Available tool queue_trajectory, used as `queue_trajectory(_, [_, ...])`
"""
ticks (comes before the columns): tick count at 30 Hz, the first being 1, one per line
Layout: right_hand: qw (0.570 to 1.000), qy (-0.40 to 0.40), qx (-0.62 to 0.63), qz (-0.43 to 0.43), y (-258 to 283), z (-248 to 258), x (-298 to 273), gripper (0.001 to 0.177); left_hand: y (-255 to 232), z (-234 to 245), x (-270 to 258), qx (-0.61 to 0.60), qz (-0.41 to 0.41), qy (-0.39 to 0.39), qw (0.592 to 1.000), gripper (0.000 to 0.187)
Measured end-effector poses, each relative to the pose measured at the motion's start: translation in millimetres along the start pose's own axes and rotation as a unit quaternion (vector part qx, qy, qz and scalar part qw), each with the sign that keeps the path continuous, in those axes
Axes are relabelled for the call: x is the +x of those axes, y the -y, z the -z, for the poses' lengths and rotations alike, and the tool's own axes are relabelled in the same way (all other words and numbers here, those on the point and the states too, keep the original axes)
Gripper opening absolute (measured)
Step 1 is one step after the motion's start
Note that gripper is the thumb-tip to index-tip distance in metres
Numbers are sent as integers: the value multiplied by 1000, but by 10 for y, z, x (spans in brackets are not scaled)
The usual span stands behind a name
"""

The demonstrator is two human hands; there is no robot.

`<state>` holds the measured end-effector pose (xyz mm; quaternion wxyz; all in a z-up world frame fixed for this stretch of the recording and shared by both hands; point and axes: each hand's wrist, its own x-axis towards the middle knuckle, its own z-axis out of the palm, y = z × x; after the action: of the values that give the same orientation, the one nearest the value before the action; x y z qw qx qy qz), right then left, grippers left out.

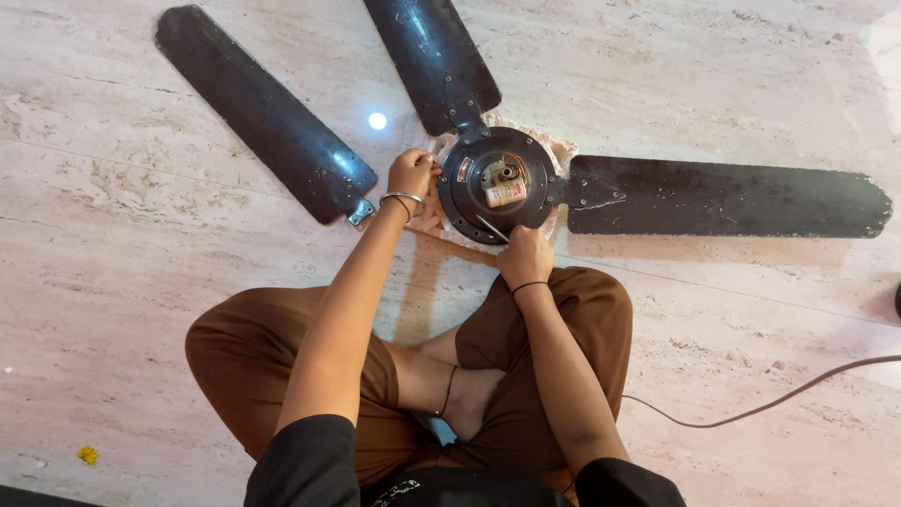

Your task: The person sits on the floor and uses a screwdriver to tighten screws on the central hub of a ceiling fan. They work on the fan's motor housing and then proceed to secure one of the fan blades to the hub.

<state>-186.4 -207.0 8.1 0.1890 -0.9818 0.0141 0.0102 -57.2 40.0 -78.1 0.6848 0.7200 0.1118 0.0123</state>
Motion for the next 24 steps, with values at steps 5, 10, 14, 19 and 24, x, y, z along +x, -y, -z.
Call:
queue_trajectory(5, [1000,5,0,2,-21,-21,2,7,164,-147,-65,301,-270,-126,906,26])
queue_trajectory(10, [1000,-1,8,7,-11,-11,-2,9,-395,11,-459,305,-131,-106,937,34])
queue_trajectory(14, [1000,-1,8,6,5,20,-10,8,-645,199,-857,247,-150,-45,956,26])
queue_trajectory(19, [1000,-5,0,8,-14,-12,-23,8,-144,573,-1505,311,-151,81,935,25])
queue_trajectory(24, [1000,0,-7,5,-30,-28,-12,9,543,630,-2192,477,16,310,823,14])
